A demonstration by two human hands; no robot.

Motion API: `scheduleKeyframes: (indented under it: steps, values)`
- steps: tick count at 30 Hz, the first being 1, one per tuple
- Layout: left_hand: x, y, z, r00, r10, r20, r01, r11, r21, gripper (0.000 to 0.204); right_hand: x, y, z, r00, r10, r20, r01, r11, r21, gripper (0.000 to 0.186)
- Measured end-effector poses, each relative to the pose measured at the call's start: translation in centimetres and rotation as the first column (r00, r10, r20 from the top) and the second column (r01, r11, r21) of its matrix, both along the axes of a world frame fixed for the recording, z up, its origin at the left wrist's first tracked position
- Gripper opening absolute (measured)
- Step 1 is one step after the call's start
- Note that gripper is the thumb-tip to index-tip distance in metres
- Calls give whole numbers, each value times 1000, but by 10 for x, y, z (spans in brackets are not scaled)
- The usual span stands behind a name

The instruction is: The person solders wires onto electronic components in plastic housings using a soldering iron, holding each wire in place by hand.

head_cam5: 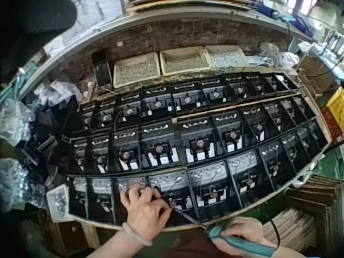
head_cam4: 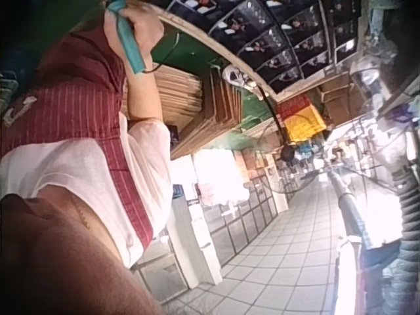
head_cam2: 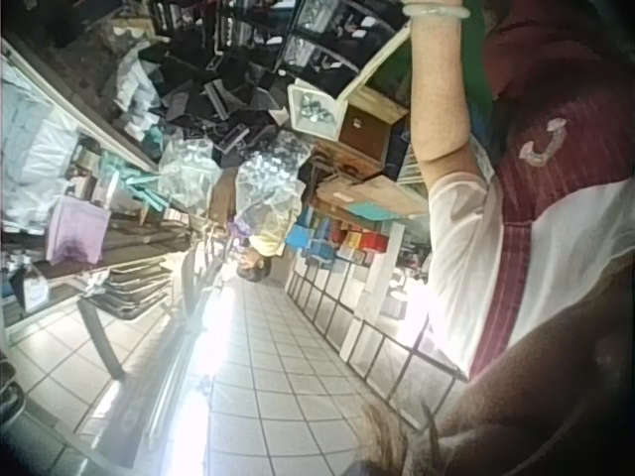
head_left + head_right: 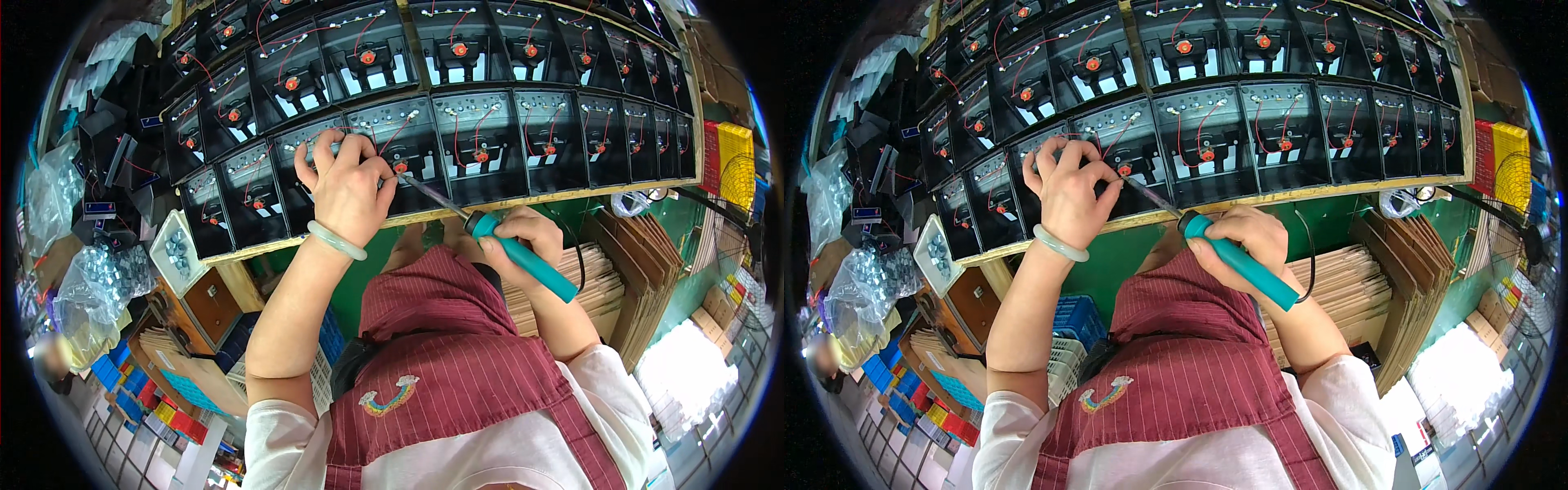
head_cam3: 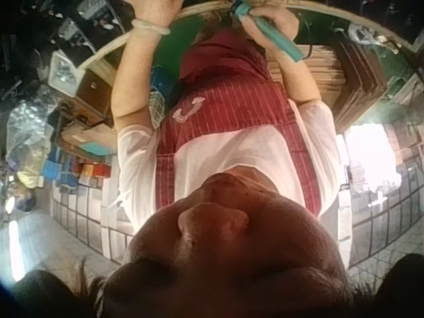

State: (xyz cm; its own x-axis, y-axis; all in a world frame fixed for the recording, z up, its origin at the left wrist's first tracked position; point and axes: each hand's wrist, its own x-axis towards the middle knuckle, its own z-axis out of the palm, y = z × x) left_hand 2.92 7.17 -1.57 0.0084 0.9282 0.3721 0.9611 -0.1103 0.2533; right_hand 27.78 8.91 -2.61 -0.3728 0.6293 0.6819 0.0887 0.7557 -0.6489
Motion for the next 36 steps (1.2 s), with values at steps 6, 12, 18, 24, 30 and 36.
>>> scheduleKeyframes:
  steps: [6, 12, 18, 24, 30, 36]
  values:
    - [0, 4, 0, 1000, 3, 26, -4, 1000, 29, 8, 25, -4, 21, 983, -123, -140, 97, 980, -176, 25]
    - [0, 1, -13, 999, 5, 44, -7, 999, 38, 8, 35, -11, 39, 960, -216, -176, 189, 970, -154, 22]
    - [-5, 10, -24, 999, 42, 31, -44, 996, 74, 5, 33, 9, 56, 930, -279, -237, 239, 954, -182, 20]
    - [6, -20, -28, 998, 23, 53, -23, 1000, 2, 33, 20, 82, 89, 883, -300, -360, 145, 906, -397, 14]
    - [3, -41, -26, 999, 43, -9, -43, 998, -50, 65, -39, 216, 112, 878, -201, -435, -25, 887, -461, 19]
    - [18, -48, -19, 993, 117, 31, -115, 992, -57, 57, -126, 301, 113, 901, -150, -406, -35, 909, -415, 24]
